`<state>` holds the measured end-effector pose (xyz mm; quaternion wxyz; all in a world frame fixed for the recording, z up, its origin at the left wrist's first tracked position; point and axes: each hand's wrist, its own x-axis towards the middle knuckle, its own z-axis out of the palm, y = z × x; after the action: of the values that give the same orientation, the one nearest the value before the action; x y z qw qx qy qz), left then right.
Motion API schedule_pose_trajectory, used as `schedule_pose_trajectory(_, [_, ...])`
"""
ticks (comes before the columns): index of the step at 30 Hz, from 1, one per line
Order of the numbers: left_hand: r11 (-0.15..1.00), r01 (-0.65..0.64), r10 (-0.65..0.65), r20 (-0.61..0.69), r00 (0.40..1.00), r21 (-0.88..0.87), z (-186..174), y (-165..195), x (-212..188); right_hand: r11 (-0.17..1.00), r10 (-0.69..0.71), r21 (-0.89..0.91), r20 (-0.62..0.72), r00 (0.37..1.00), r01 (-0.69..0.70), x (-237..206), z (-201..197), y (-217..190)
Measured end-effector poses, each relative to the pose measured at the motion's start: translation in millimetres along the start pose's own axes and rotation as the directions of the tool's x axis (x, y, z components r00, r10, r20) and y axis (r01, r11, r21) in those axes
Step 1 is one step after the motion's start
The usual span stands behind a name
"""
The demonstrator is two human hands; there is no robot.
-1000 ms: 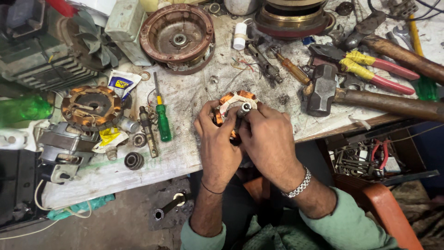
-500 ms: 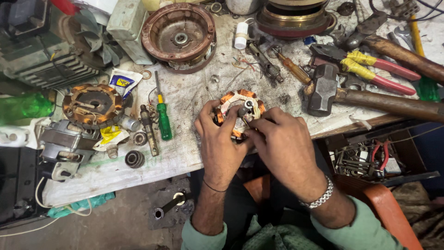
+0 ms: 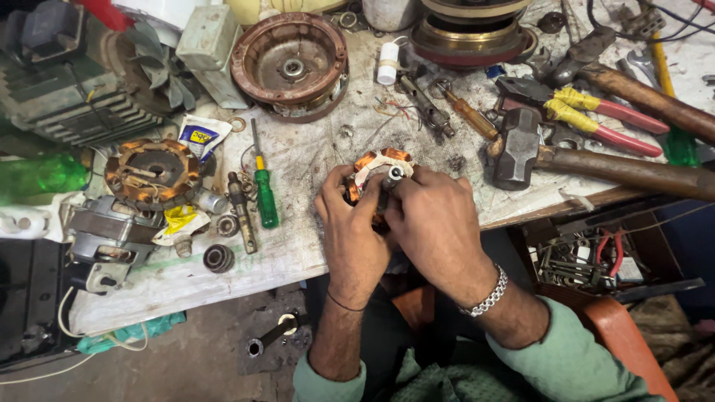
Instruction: The person uses a screwdriver to pry and adjust copper windings inside a motor stator. They then place a bearing into a motor housing and tap it with a hammer to seat it.
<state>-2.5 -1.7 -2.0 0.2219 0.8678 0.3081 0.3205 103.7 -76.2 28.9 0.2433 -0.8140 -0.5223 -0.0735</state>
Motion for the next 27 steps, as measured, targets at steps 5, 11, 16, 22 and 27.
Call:
schedule_pose_trajectory(5, [0.998,-0.017,0.017,-0.010,1.000,-0.064,0,-2,2,0.995,-0.059,0.063,-0.168,0.984,0.071,-7,10,6])
schedule_pose_trajectory(11, [0.997,-0.033,0.033,0.003,0.999,-0.065,-1,-3,3,0.985,-0.050,0.152,-0.221,0.974,0.086,-12,22,9])
schedule_pose_trajectory(16, [0.997,0.003,-0.001,0.032,0.999,-0.075,0,-4,1,0.979,-0.044,0.191,-0.177,0.983,0.078,-10,17,10])
schedule_pose_trajectory(22, [0.989,-0.028,0.041,0.086,0.995,-0.144,-7,-19,6,0.986,-0.100,0.127,-0.102,0.990,0.113,21,-18,63])
schedule_pose_trajectory(27, [0.994,-0.045,0.054,0.094,0.994,-0.101,-5,-22,7,0.939,-0.014,-0.344,-0.075,0.997,-0.012,49,-5,116])
